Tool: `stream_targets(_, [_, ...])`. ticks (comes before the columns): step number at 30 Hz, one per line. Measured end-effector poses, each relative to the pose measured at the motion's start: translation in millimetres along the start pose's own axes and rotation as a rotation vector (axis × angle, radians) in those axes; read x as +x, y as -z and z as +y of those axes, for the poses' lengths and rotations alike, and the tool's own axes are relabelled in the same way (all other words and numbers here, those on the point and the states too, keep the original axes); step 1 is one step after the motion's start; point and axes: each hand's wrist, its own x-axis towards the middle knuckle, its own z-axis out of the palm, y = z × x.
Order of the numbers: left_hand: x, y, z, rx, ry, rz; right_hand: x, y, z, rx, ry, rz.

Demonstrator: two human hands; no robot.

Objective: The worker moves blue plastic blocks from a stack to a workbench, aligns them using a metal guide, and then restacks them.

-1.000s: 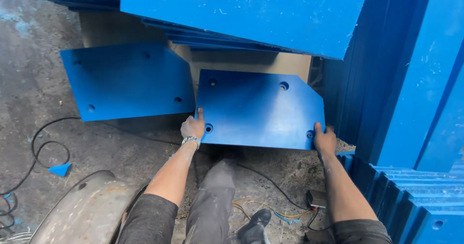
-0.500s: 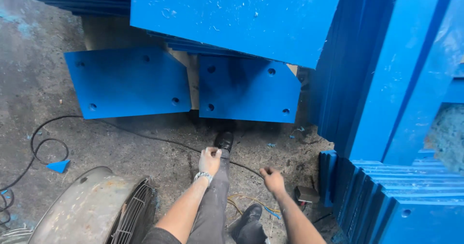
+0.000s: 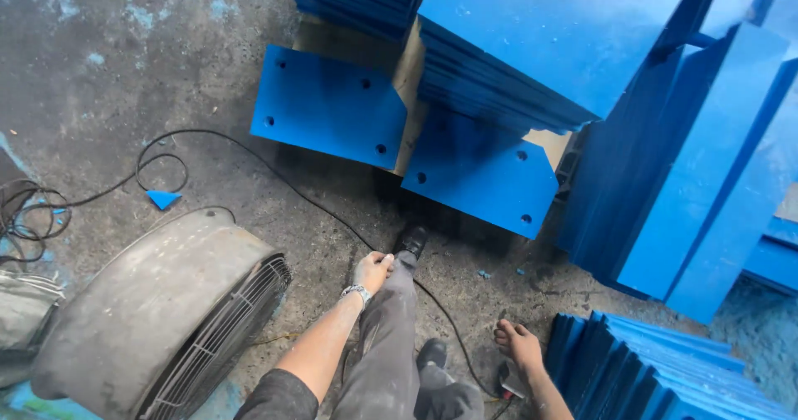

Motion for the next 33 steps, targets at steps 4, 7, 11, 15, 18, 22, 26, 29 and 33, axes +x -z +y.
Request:
stream_targets(4, [94, -35, -29, -0.260, 0.135, 0.035, 148, 33, 3, -0.147, 0.035, 0.108])
stream_targets(7, [173, -63, -54, -0.258, 0.167, 0.086, 232, 24, -23, -0.454, 0.155, 0.237])
stream_targets(11, [260, -94, -35, -0.287, 0.084, 0.219, 337, 11, -70, -0.562, 0.258, 0.511])
stream_targets(15, [320, -114, -1, -0.542, 0.245, 0.015, 393, 22, -117, -0.386, 0.291, 0.468])
stream_targets(18, [324, -128, -6, -0.748, 0.263, 0.137, 388, 28, -141, -0.360, 0.067, 0.426])
stream_targets(22, [255, -94, 54, -0.520, 0.269, 0.047, 346, 31, -166, -0.508, -0.043, 0.553])
stream_targets(26, [170, -51, 92, -0.690, 0.254, -0.069, 252, 25, -177, -0.792, -0.017, 0.518])
stream_targets(29, [126, -15, 87, -0.704, 0.190, 0.006, 180, 1, -159, -0.592, -0.070, 0.406])
stream_targets(33, [90, 70, 109, -0.889, 0.210, 0.067, 139, -34, -104, -0.666, -0.108, 0.491])
